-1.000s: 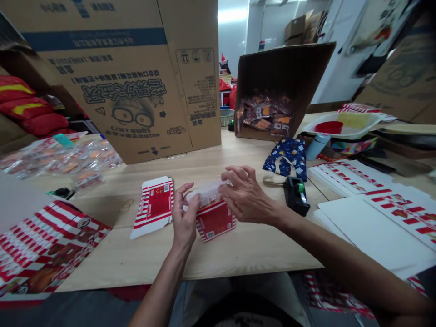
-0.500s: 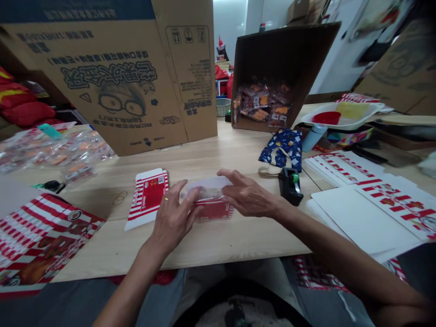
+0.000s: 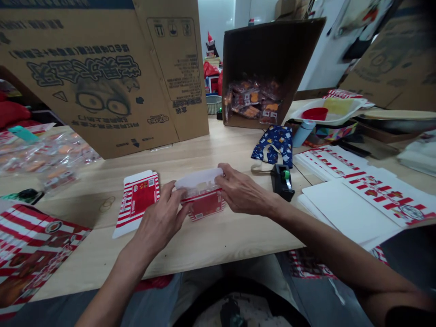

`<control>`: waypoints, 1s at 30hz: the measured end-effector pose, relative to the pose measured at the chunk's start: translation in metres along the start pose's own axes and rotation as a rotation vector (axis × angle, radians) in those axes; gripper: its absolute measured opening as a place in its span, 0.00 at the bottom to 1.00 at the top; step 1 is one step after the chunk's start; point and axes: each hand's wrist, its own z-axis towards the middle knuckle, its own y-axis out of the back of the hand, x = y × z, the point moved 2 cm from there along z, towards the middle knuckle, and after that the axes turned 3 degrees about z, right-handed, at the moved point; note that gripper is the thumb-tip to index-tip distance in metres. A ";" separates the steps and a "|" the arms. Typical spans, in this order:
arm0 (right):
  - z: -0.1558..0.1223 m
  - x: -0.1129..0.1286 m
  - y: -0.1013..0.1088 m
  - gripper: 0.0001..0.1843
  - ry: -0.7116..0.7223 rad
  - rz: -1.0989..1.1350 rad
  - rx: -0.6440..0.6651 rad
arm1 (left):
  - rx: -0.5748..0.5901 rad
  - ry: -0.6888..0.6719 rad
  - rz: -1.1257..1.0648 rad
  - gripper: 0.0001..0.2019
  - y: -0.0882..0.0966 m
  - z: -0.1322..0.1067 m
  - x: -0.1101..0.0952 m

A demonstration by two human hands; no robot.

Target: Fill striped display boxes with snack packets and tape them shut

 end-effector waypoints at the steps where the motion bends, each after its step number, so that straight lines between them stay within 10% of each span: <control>1: 0.002 0.000 0.001 0.06 0.007 0.021 0.015 | 0.029 0.007 0.030 0.10 0.001 0.002 0.002; 8: -0.014 -0.008 -0.030 0.23 -0.104 0.393 -0.386 | 0.022 0.063 -0.200 0.09 -0.014 0.005 0.011; 16: -0.015 -0.008 -0.078 0.19 -0.309 0.765 -0.764 | -0.717 0.501 -0.907 0.30 -0.077 -0.006 0.000; 25: -0.005 -0.006 -0.071 0.11 -0.185 0.687 -0.753 | -0.710 0.672 -0.859 0.11 -0.079 -0.006 -0.015; 30: -0.020 -0.010 -0.070 0.15 -0.235 0.767 -0.576 | -0.475 0.753 -1.071 0.11 -0.071 -0.010 -0.030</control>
